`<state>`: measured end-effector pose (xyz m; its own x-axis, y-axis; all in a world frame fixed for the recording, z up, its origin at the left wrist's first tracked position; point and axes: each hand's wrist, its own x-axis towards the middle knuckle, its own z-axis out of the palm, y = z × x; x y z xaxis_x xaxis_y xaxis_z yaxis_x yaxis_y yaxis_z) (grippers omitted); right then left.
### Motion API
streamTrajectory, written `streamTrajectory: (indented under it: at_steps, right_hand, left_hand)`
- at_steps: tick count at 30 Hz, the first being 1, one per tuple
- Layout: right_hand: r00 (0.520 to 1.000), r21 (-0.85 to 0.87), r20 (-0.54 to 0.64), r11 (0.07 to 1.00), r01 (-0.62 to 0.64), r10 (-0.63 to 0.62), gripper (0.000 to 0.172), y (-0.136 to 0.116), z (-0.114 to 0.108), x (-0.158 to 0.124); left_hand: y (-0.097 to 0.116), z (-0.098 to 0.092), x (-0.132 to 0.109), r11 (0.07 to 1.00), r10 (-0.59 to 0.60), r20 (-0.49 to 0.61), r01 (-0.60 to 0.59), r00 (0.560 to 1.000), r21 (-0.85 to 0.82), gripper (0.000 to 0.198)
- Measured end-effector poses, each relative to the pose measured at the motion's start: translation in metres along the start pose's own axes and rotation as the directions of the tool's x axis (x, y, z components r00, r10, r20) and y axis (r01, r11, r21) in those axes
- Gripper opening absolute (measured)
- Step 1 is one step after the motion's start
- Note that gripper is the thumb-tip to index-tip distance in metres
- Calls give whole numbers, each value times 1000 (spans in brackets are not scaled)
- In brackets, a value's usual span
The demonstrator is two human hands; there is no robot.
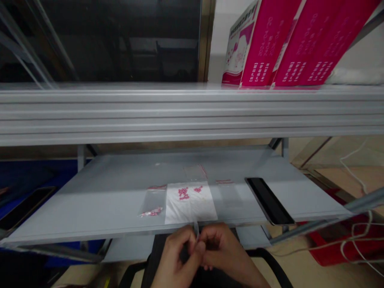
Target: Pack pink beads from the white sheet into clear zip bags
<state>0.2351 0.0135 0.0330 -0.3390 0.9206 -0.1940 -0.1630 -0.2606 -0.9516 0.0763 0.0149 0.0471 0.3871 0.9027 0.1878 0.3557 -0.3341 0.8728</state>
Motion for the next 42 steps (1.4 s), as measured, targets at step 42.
streamTrajectory:
  at_steps: [42]
  right_hand:
    - [863, -687, -248, 708, 163, -440, 26, -27, 1, 27]
  left_hand:
    - [-24, -8, 7, 967, 218, -349, -154, 912, 202, 29]
